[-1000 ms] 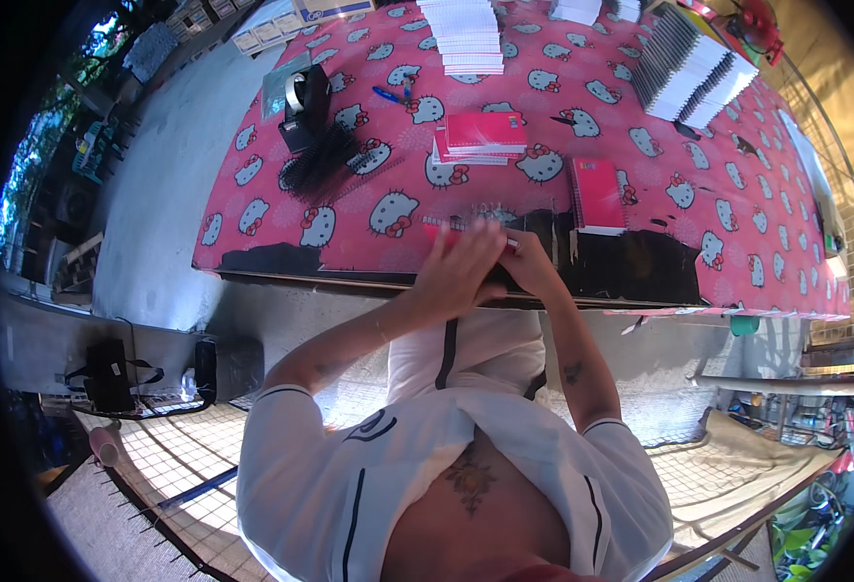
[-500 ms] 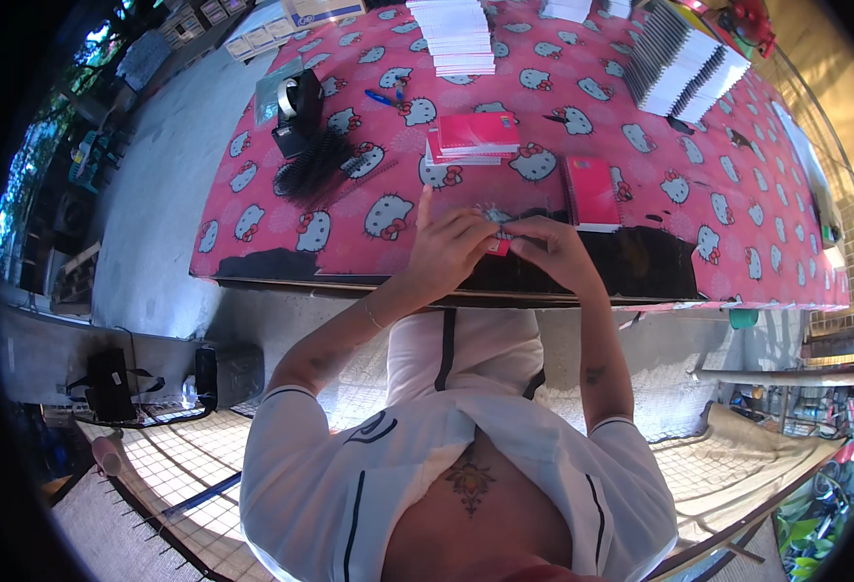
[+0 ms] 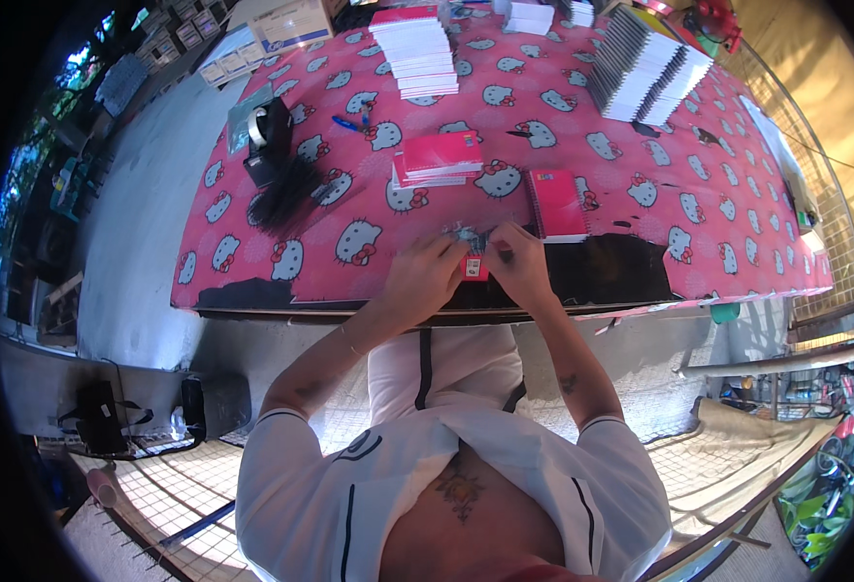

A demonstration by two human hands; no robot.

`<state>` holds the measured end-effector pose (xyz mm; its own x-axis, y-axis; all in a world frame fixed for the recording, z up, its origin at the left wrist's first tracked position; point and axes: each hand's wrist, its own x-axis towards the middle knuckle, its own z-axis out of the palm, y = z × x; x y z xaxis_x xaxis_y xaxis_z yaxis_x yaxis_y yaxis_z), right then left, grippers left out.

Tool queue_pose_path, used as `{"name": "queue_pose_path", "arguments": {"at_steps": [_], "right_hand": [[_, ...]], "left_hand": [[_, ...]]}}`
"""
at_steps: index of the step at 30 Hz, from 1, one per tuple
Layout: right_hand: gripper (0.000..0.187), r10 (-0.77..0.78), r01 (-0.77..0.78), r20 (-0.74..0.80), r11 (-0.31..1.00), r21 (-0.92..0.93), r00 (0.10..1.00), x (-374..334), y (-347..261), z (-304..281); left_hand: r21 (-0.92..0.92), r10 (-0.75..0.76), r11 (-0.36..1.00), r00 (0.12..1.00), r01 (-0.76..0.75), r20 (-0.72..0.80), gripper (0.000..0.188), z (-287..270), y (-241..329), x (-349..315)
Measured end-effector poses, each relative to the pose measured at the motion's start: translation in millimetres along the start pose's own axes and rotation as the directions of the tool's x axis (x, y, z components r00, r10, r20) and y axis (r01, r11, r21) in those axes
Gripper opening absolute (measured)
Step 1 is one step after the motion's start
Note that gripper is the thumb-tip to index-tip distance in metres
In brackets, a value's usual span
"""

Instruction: The person places small notebooks into a binder machine one at a time and then stacks them on a table.

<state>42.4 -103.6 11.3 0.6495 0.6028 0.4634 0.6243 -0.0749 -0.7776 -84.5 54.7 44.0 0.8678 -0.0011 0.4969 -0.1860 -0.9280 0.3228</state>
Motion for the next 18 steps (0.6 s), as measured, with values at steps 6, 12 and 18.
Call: {"name": "queue_pose_path", "arguments": {"at_steps": [6, 12, 18], "right_hand": [[0.045, -0.067, -0.054, -0.323, 0.935, -0.350, 0.944, -2.2, 33.5, -83.5], [0.064, 0.217, -0.251, -0.176, 0.945, -0.208, 0.960, -15.6, 80.7, -97.5], [0.068, 0.231, -0.264, -0.185, 0.947, -0.182, 0.955, -21.2, 80.6, -99.8]], "left_hand": [[-0.026, 0.281, 0.953, 0.909, -0.303, -0.308, 0.027, 9.8, 3.7, 92.3], [-0.203, 0.386, 0.893, 0.915, -0.403, -0.117, 0.026, 125.3, -36.4, 110.6], [-0.382, 0.372, 0.854, 0.928, -0.352, -0.024, 0.027, 136.7, -41.3, 110.3]]}}
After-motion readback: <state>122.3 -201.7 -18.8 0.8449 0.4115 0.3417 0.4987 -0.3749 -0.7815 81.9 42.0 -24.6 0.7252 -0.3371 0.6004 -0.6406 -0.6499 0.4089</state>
